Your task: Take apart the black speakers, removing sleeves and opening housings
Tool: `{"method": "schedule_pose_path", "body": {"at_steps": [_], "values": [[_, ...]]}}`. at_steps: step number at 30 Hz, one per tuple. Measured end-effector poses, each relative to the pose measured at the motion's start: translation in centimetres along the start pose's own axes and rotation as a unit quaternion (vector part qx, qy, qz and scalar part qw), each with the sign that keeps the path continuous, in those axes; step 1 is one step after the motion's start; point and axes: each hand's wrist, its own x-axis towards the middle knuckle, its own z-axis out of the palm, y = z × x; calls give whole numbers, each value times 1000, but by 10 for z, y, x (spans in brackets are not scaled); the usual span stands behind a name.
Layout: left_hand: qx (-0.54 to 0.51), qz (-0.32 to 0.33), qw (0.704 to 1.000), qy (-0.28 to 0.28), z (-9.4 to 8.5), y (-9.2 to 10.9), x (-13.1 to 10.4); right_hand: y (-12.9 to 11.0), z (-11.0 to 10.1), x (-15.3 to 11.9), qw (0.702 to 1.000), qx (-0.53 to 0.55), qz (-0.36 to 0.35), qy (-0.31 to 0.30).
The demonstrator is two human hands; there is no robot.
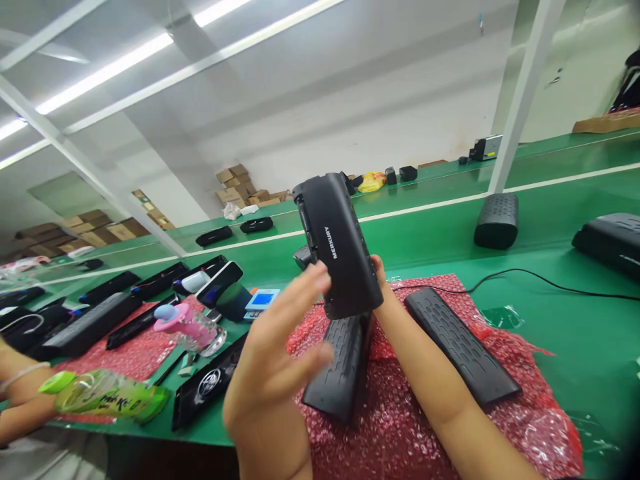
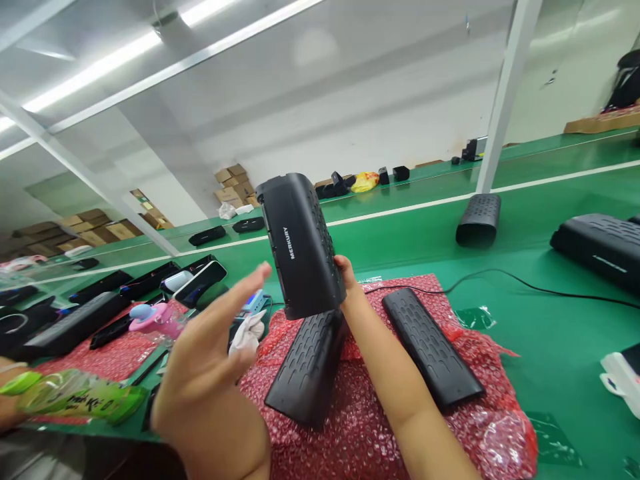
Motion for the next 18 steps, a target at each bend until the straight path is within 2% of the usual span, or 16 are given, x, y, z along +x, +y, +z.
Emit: {"method": "schedule_pose_path", "body": {"at_steps": [1, 2, 4, 6, 7, 9, 11, 12, 14, 15, 16, 17, 18], "values": [[31, -50, 995, 76, 7, -12, 2, 0, -1, -1, 1000, 3, 4, -5], [48, -97, 988, 113, 15, -24, 4, -1, -1, -3, 1000, 3, 9, -12], [34, -157, 982, 100, 26, -42, 10, -7, 3, -5, 999, -9, 23, -34], [-32, -169, 984, 48, 31, -53, 14, -15, 13, -8, 998, -42, 18, -51], [-76, -163, 983, 34, 30, -55, 16, -19, 22, -9, 996, -68, -1, -56], [-168, -146, 974, 43, 27, -58, 18, -27, 46, -15, 985, -149, -70, -42], [-253, -137, 955, 76, 23, -63, 20, -29, 77, -26, 949, -285, -134, 13], [-294, -136, 942, 91, 21, -67, 20, -28, 94, -33, 914, -370, -152, 70], [-368, -146, 910, 127, 19, -76, 18, -23, 123, -49, 821, -524, -156, 163], [-397, -156, 891, 155, 19, -80, 16, -20, 135, -58, 785, -574, -151, 176], [-420, -167, 872, 187, 19, -83, 14, -17, 143, -65, 762, -607, -150, 169], [-433, -178, 855, 224, 18, -86, 10, -15, 148, -71, 754, -621, -155, 148], [-435, -191, 842, 257, 17, -87, 7, -14, 150, -75, 757, -620, -166, 120]]}}
